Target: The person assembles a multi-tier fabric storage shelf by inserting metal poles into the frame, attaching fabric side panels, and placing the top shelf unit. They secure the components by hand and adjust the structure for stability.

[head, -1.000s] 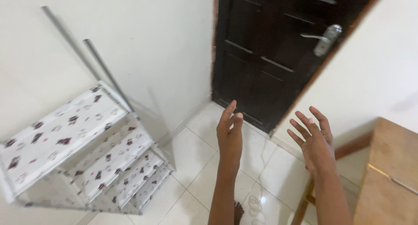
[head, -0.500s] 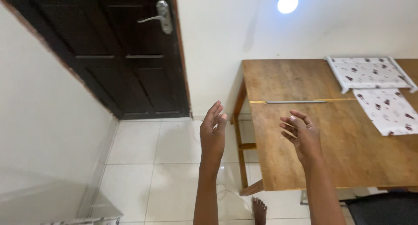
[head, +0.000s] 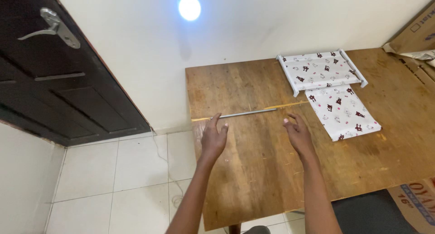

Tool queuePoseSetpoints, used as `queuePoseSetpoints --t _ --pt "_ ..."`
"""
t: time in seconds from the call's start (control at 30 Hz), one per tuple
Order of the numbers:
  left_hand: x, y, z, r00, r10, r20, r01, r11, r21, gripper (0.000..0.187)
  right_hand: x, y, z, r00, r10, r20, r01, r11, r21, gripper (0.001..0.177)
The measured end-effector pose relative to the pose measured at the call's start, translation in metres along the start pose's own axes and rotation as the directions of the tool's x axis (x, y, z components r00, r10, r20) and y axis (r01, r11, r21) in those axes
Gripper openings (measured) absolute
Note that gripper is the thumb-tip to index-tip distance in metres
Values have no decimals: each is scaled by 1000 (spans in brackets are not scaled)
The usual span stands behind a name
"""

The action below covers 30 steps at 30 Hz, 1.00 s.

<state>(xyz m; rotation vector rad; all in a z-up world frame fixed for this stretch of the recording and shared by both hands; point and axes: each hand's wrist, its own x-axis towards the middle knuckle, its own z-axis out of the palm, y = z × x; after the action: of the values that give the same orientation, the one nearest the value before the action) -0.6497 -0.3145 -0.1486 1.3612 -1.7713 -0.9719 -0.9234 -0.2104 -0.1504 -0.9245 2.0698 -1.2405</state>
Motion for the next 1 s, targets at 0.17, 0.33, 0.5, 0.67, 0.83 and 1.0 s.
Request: queuePoseSetpoints --t 0.17,0.33,0.5,0.67,0.83,1.0 --pt "56 -35 37 969 -135 206 15 868 497 57 98 83 -11 980 29 197 27 960 -278 69" --pt "93 -69 54 896 -303 324 -77 612 787 68 131 168 -4 883 25 468 203 880 -430 73" --pt "102 -97 86 873 -371 317 -44 586 809 62 128 192 4 901 99 423 254 670 -697 56" --pt "88 -116 99 960 -27 278 -232 475 849 26 138 181 1 907 -1 421 278 751 -598 35" --pt "80 -115 91 956 71 285 -282 495 822 24 149 191 10 911 -19 412 300 716 -630 30" --pt "84 -52 97 973 -83 215 -53 827 560 14 163 145 20 849 148 508 162 842 -515 48"
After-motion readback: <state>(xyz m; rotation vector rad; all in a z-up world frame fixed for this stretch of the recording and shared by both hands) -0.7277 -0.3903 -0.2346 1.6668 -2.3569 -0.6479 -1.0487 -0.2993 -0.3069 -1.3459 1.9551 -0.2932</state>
